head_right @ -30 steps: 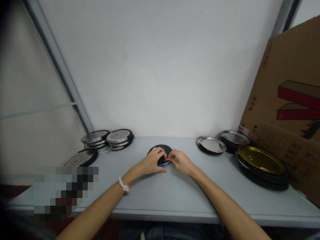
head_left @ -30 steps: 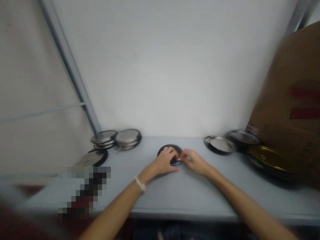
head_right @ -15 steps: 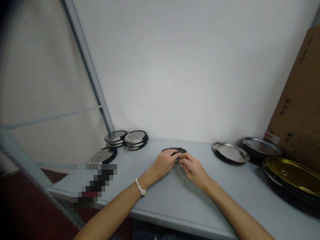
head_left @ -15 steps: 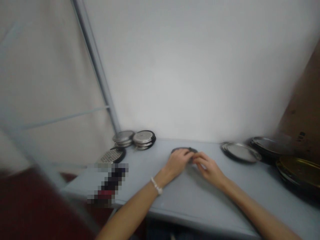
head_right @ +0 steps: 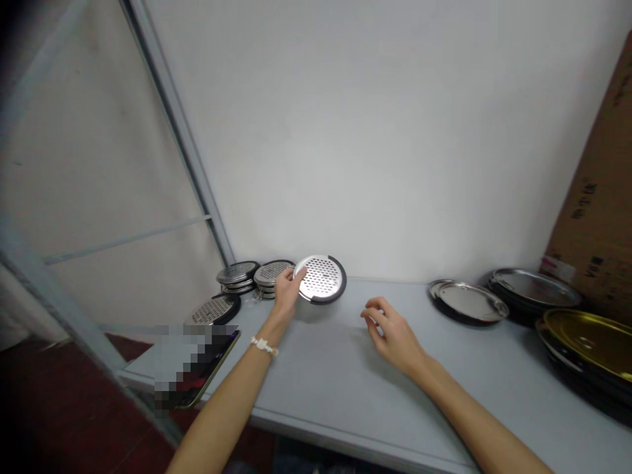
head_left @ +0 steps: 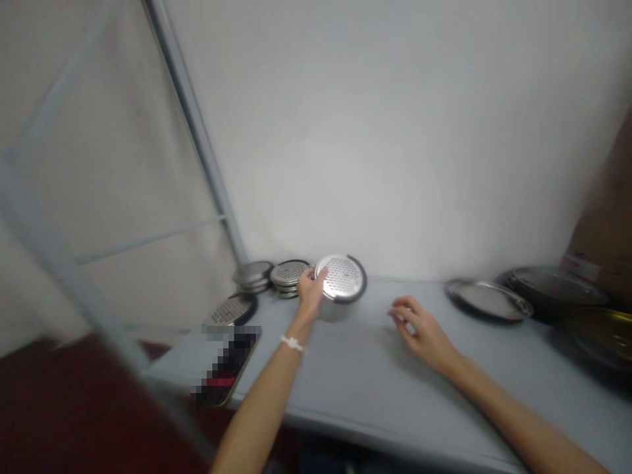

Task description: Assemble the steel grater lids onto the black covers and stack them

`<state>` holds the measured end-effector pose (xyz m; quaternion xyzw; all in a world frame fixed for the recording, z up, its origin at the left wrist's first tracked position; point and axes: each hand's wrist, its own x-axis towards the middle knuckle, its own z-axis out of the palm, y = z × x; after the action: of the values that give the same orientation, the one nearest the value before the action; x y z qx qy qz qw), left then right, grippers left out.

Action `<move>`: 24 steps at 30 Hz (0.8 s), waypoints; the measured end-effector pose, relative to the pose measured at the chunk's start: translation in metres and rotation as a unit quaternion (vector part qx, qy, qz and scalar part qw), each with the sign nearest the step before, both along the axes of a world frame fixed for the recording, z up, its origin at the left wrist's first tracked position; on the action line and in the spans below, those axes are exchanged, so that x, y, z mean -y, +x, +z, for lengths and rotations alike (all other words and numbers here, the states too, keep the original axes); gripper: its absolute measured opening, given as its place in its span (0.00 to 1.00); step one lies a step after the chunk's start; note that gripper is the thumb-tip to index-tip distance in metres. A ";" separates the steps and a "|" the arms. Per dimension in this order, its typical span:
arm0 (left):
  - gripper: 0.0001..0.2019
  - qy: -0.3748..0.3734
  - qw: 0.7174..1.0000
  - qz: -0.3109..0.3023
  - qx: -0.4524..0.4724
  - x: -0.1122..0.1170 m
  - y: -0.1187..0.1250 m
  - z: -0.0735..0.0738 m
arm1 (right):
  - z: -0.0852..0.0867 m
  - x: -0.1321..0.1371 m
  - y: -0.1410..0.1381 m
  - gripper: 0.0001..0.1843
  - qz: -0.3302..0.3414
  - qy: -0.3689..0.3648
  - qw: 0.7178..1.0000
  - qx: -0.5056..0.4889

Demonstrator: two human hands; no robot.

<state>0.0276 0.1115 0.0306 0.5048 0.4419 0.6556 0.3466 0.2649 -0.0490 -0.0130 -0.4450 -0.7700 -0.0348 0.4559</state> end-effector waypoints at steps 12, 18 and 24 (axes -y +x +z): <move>0.10 -0.100 0.952 0.161 0.239 -0.044 -0.078 -0.001 | -0.010 -0.005 0.000 0.11 0.000 -0.043 0.999 0.014; 0.09 -0.088 0.941 0.155 0.287 -0.049 -0.072 -0.006 | -0.011 -0.006 0.002 0.10 0.005 -0.078 0.997 0.013; 0.11 -0.084 0.937 0.160 0.299 -0.053 -0.072 -0.010 | -0.010 -0.005 -0.001 0.10 0.005 -0.098 0.995 0.012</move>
<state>-0.0439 0.1648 0.0210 0.1773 0.4461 0.7835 0.3946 0.2644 -0.0436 -0.0227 -0.4831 -0.7776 0.0381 0.4007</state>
